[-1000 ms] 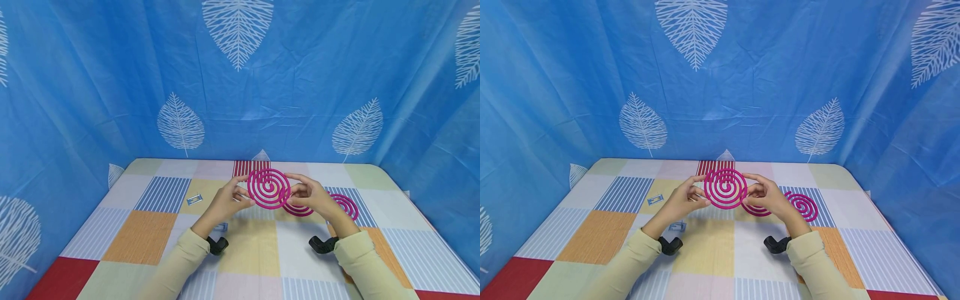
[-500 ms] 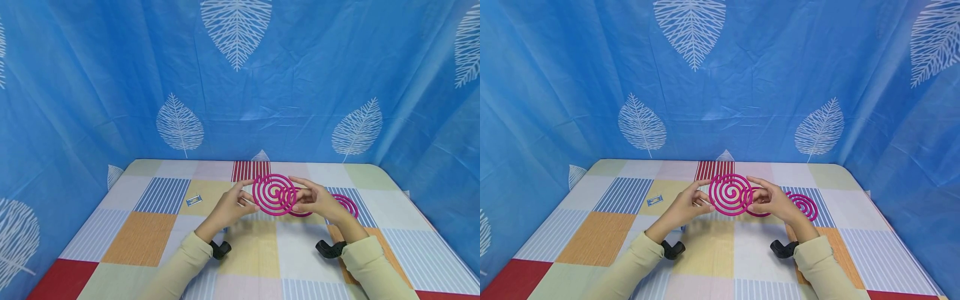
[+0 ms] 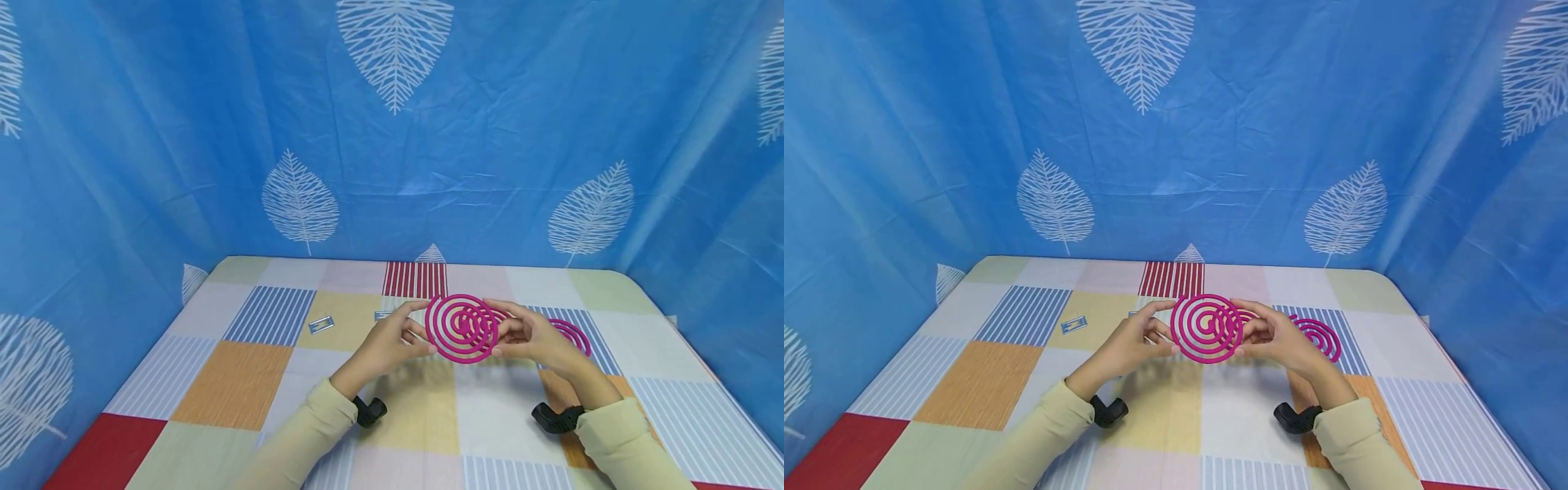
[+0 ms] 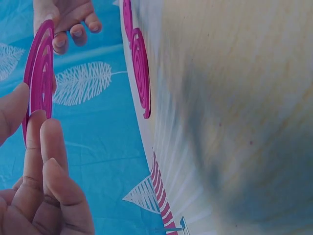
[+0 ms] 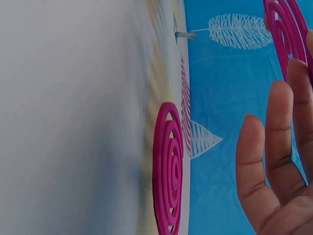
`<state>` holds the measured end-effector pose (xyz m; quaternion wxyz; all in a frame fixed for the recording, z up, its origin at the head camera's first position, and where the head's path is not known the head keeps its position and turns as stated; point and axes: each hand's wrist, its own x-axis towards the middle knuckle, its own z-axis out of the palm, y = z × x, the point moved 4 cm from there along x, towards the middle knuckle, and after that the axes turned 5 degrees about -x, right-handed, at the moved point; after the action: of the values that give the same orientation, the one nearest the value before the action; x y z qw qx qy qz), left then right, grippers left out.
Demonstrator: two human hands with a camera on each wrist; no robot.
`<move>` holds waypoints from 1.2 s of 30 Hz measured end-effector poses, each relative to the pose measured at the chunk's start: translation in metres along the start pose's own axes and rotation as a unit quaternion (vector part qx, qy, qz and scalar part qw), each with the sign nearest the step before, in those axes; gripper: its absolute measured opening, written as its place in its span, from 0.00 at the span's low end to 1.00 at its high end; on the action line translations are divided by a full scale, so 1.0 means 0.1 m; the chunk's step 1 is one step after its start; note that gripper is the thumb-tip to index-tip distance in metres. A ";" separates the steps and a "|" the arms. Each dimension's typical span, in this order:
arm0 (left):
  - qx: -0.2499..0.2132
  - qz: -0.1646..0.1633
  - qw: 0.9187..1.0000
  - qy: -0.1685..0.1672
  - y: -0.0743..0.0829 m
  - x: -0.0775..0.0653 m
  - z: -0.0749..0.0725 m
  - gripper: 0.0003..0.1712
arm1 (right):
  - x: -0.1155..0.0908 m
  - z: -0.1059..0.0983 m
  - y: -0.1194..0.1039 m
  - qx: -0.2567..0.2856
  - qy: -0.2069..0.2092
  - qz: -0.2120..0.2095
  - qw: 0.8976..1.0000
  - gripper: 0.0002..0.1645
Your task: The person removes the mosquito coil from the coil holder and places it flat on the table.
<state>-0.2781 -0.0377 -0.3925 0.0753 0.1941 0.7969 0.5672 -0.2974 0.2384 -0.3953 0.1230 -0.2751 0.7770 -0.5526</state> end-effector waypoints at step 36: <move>0.015 -0.027 0.997 -0.065 0.01 0.04 0.33 0.43 | -0.32 -0.20 0.15 0.023 -0.084 -0.008 0.996 0.39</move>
<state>-0.2704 -0.0073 -0.4023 0.1386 0.2101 0.8038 0.5390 -0.2856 0.2757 -0.4054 0.1902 -0.3240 0.7489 -0.5459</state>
